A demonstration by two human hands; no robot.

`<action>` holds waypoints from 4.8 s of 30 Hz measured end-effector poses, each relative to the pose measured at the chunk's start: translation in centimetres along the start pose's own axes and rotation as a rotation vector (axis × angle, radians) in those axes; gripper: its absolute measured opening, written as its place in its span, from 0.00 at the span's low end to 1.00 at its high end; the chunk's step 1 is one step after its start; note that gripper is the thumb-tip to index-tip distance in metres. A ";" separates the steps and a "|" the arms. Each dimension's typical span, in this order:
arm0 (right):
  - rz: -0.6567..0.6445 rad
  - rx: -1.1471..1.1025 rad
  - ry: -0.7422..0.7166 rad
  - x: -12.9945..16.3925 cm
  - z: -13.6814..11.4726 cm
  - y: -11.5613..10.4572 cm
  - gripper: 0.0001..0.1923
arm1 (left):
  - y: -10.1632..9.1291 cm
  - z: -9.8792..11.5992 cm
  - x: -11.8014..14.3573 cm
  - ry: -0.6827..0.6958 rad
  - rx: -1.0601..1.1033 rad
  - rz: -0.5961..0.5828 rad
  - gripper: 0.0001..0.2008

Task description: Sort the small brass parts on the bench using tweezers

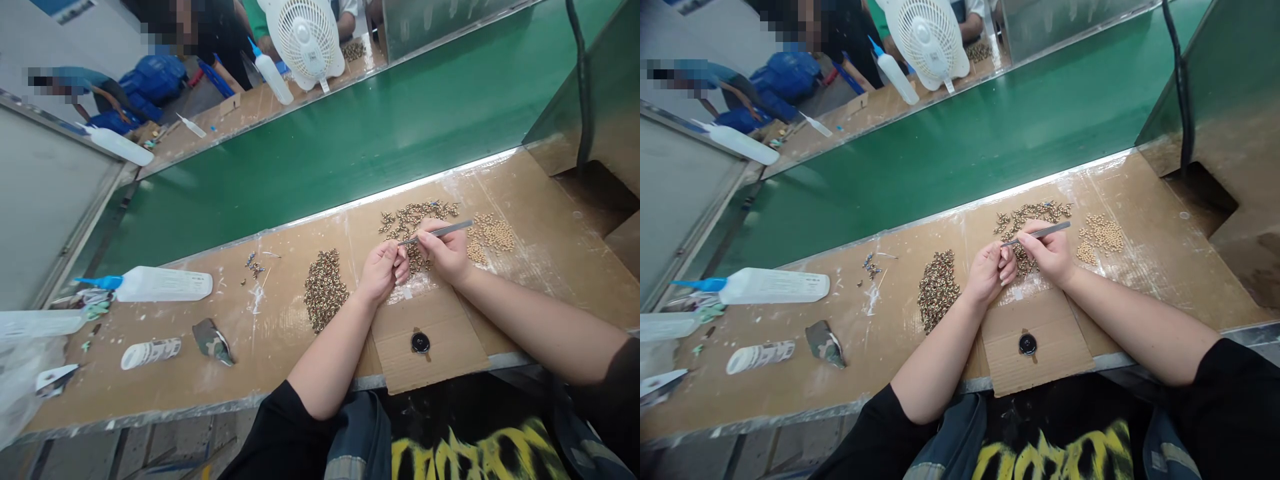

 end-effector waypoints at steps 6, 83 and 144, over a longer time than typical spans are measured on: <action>0.035 -0.003 -0.066 0.0 -0.6 -0.1 0.17 | 0.0 0.0 0.0 -0.001 -0.008 0.003 0.26; 0.096 0.169 0.011 -0.4 1.5 -0.6 0.31 | -2.7 1.0 -0.4 0.253 -0.057 0.333 0.26; -0.335 0.393 0.128 10.6 -7.9 -0.6 0.22 | -1.9 1.7 -1.4 0.428 -0.254 0.297 0.17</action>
Point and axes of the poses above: each hand's wrist, its own x-axis away from the middle knuckle, its own y-axis out of the palm, z = x × y, the point moved 6 cm from there along -x, towards the middle knuckle, and after that the axes turned 12 degrees about -y, right-handed, at the moved point
